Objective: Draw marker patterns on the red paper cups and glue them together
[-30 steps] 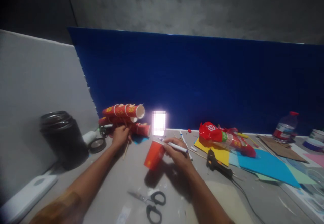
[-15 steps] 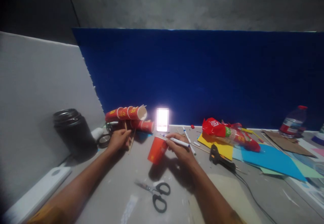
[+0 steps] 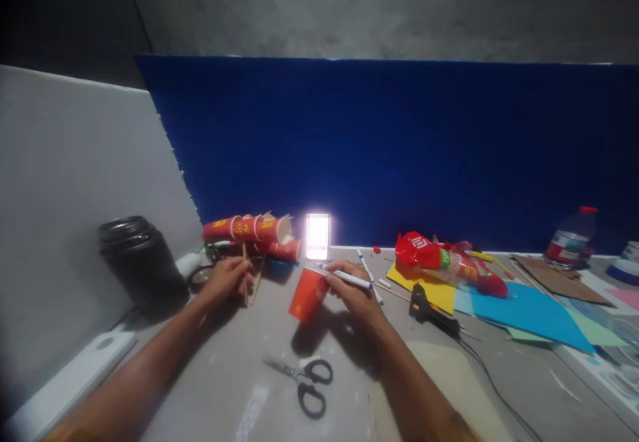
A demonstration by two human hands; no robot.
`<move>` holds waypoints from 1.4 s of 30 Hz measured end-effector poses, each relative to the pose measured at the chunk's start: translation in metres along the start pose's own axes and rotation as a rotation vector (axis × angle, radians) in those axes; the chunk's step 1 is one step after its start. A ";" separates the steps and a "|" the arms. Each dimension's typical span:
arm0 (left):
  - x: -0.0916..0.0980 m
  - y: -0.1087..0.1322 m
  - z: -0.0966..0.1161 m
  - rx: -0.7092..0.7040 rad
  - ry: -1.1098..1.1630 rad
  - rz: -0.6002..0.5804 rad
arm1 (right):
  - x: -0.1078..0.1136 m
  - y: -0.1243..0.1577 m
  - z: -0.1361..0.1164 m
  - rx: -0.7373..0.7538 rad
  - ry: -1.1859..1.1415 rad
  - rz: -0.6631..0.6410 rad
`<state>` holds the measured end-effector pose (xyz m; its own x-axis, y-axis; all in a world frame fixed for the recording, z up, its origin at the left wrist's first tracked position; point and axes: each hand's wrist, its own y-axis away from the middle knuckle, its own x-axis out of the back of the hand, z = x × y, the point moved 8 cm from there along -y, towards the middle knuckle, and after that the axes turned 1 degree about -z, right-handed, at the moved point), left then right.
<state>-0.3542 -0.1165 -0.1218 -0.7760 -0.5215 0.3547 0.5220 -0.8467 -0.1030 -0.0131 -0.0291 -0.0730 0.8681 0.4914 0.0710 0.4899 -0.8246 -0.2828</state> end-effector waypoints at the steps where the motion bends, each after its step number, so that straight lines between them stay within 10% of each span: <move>1: 0.000 0.004 -0.003 0.008 -0.007 -0.014 | 0.000 0.000 0.000 0.001 -0.004 0.000; 16: 0.003 0.016 -0.009 0.156 -0.179 -0.036 | 0.001 0.001 -0.002 -0.002 0.029 -0.009; 24: 0.034 0.055 0.057 0.045 -0.497 0.226 | 0.001 0.000 0.005 0.012 0.012 -0.006; 27: 0.000 0.077 0.081 -0.117 -0.286 0.069 | -0.002 -0.001 0.008 0.043 -0.015 -0.026; 34: -0.140 0.125 0.046 0.368 0.852 -0.676 | -0.017 0.003 0.009 0.043 -0.054 -0.095; 42: -0.162 0.141 0.037 0.547 1.143 -0.731 | -0.019 0.009 -0.002 0.052 -0.058 -0.021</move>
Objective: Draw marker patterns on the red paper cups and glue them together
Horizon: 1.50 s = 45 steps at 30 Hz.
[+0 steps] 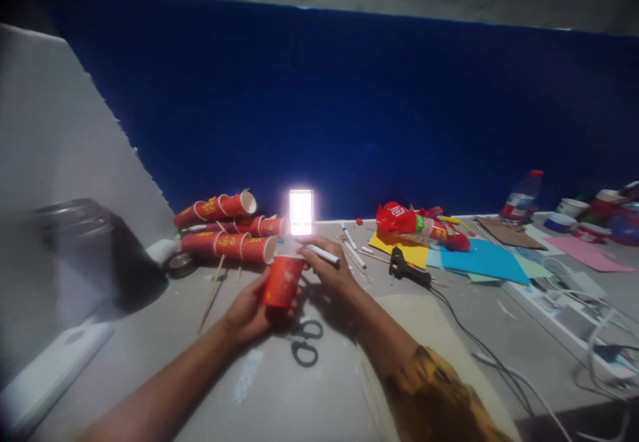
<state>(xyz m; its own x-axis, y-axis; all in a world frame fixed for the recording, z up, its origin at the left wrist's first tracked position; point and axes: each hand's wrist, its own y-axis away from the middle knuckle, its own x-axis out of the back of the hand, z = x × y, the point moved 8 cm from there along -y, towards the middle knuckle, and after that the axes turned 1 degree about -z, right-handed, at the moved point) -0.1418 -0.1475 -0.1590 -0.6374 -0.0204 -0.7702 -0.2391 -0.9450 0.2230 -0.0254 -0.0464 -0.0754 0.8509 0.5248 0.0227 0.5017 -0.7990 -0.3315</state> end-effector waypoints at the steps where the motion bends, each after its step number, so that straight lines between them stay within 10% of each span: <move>1: 0.000 0.000 0.001 -0.002 0.016 0.000 | 0.006 0.000 -0.001 0.005 -0.012 0.067; 6: 0.008 0.001 0.009 -0.049 0.102 0.038 | 0.023 0.004 -0.014 0.069 -0.031 0.255; 19: 0.012 0.000 0.009 -0.116 0.088 0.072 | -0.002 0.014 -0.029 0.159 0.282 0.156; 45: 0.013 -0.002 0.003 -0.120 0.130 0.046 | -0.004 0.014 -0.016 0.033 0.202 0.079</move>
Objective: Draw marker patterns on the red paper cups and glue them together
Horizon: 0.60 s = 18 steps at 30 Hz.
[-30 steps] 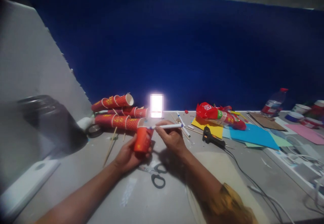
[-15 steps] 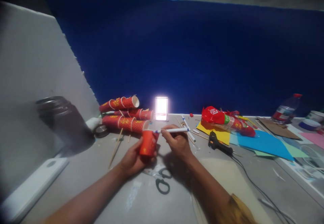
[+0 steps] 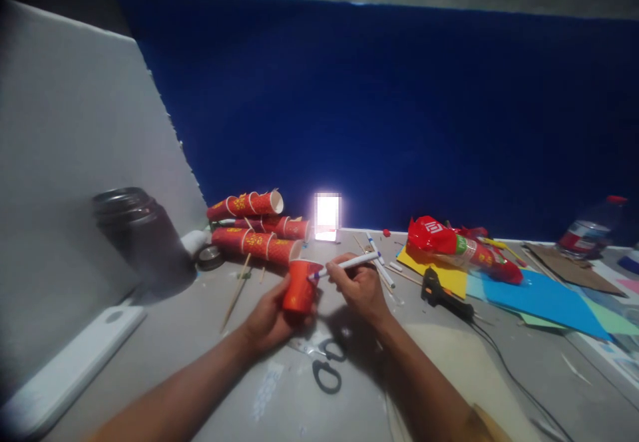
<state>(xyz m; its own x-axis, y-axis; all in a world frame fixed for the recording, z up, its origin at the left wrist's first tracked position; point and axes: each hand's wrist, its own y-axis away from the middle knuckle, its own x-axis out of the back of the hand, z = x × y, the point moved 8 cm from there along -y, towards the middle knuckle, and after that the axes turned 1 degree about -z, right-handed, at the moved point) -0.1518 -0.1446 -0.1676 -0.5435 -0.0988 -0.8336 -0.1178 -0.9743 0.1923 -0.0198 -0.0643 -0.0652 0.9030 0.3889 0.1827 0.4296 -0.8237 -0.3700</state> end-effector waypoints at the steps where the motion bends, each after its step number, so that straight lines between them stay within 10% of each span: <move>1: -0.001 0.000 0.000 -0.009 -0.007 -0.013 | -0.002 0.001 0.000 -0.003 -0.002 -0.020; 18: 0.001 -0.001 -0.004 0.005 -0.011 -0.014 | 0.001 0.000 -0.001 0.004 0.007 -0.012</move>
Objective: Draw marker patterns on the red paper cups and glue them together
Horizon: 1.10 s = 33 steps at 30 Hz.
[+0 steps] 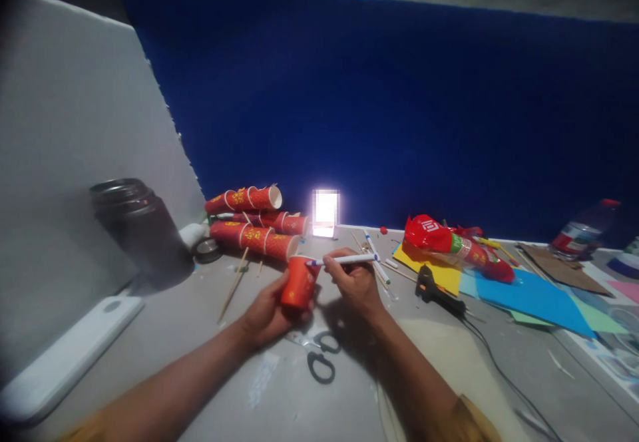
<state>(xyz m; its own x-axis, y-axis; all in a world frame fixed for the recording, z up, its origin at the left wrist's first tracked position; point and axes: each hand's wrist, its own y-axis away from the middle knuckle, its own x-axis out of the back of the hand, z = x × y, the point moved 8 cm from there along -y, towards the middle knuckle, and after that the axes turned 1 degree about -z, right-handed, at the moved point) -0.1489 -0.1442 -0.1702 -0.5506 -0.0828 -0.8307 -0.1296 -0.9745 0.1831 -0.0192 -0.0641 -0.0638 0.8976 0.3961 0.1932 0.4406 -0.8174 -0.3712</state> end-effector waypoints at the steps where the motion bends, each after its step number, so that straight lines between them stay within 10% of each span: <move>1: 0.000 0.000 0.000 0.006 0.013 0.001 | -0.003 0.000 0.002 -0.020 -0.001 -0.040; 33: -0.001 0.004 0.002 -0.057 -0.075 0.033 | -0.004 0.001 -0.006 0.002 -0.024 -0.052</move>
<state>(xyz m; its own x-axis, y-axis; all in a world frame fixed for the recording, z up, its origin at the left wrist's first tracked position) -0.1506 -0.1471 -0.1673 -0.6140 -0.1016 -0.7827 -0.0641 -0.9820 0.1777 -0.0229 -0.0691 -0.0593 0.8738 0.4474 0.1906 0.4862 -0.7948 -0.3632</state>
